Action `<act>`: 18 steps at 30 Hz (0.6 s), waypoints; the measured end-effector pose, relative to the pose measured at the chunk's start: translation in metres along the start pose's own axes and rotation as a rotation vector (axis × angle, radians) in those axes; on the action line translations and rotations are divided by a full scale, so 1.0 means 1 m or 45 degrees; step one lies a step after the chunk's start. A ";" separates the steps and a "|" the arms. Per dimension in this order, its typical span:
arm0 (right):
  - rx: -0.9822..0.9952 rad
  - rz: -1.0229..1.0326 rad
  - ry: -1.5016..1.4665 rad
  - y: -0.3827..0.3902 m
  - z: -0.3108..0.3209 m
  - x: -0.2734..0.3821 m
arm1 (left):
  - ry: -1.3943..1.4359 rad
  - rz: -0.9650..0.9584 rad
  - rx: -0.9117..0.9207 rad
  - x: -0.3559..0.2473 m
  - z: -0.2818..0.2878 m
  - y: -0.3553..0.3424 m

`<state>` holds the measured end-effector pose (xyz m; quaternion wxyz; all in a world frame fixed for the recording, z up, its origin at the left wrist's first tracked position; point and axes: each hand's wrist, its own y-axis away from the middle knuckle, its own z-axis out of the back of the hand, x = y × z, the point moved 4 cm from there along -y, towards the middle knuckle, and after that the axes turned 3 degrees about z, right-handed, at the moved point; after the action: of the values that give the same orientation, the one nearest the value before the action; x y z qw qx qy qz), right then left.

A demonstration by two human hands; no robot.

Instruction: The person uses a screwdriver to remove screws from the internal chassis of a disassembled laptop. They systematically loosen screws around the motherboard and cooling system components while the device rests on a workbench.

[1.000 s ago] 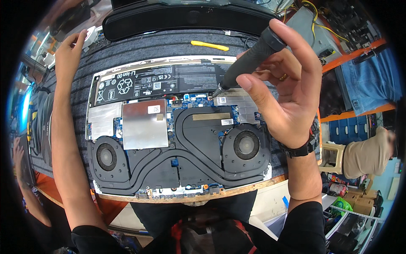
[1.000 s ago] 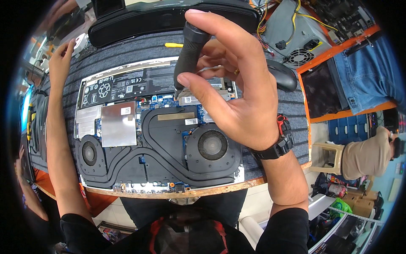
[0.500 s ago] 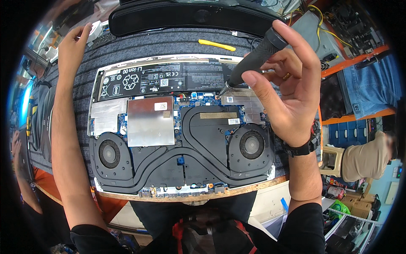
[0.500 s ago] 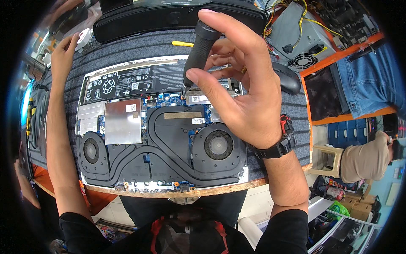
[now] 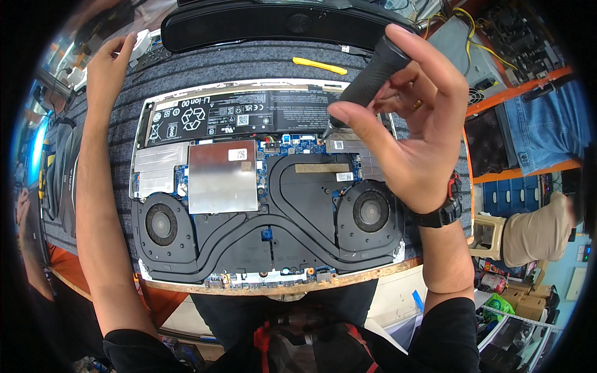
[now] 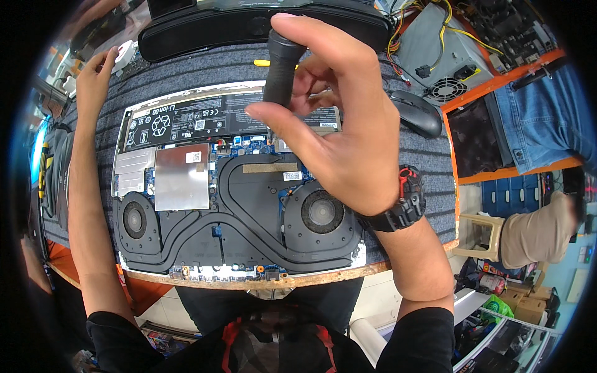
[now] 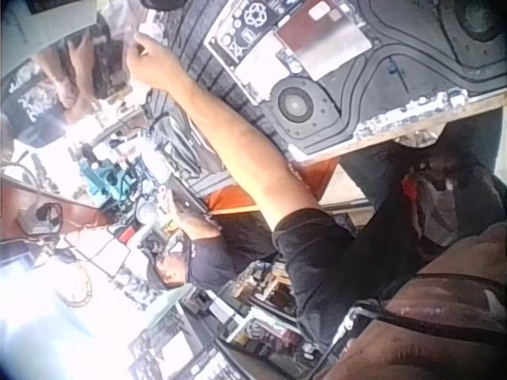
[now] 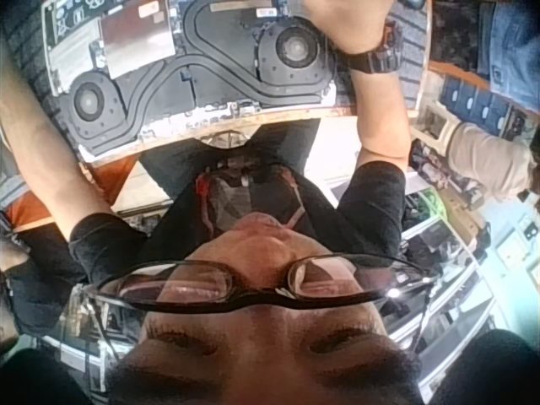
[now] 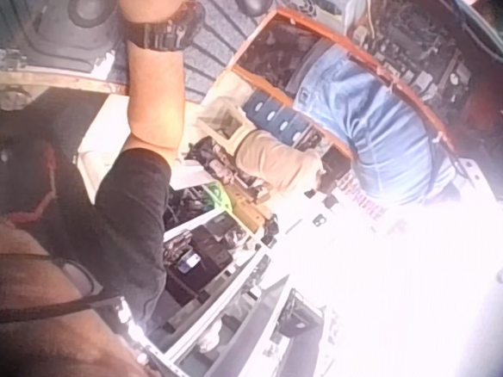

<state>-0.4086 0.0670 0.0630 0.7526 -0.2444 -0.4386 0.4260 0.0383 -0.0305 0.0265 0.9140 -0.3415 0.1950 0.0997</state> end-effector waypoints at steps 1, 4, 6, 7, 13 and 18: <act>-0.007 0.014 0.012 0.000 -0.001 0.000 | -0.001 -0.001 0.009 -0.001 0.000 0.000; -0.013 0.024 0.038 -0.002 -0.004 0.003 | 0.011 -0.011 0.006 -0.002 0.001 0.001; 0.001 0.011 0.037 -0.005 -0.004 0.005 | 0.008 -0.016 0.007 -0.002 0.000 0.001; 0.030 -0.003 0.018 -0.007 -0.003 0.005 | 0.000 -0.015 0.014 -0.002 0.000 0.000; 0.200 -0.026 -0.214 -0.011 -0.003 -0.004 | -0.009 -0.034 -0.008 0.002 0.001 -0.001; 0.102 -0.015 -0.202 -0.009 -0.008 -0.002 | -0.060 0.028 0.064 -0.004 0.003 0.000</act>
<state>-0.3979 0.0601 0.0648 0.7270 -0.1771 -0.4809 0.4569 0.0353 -0.0286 0.0305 0.9254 -0.3139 0.1798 0.1128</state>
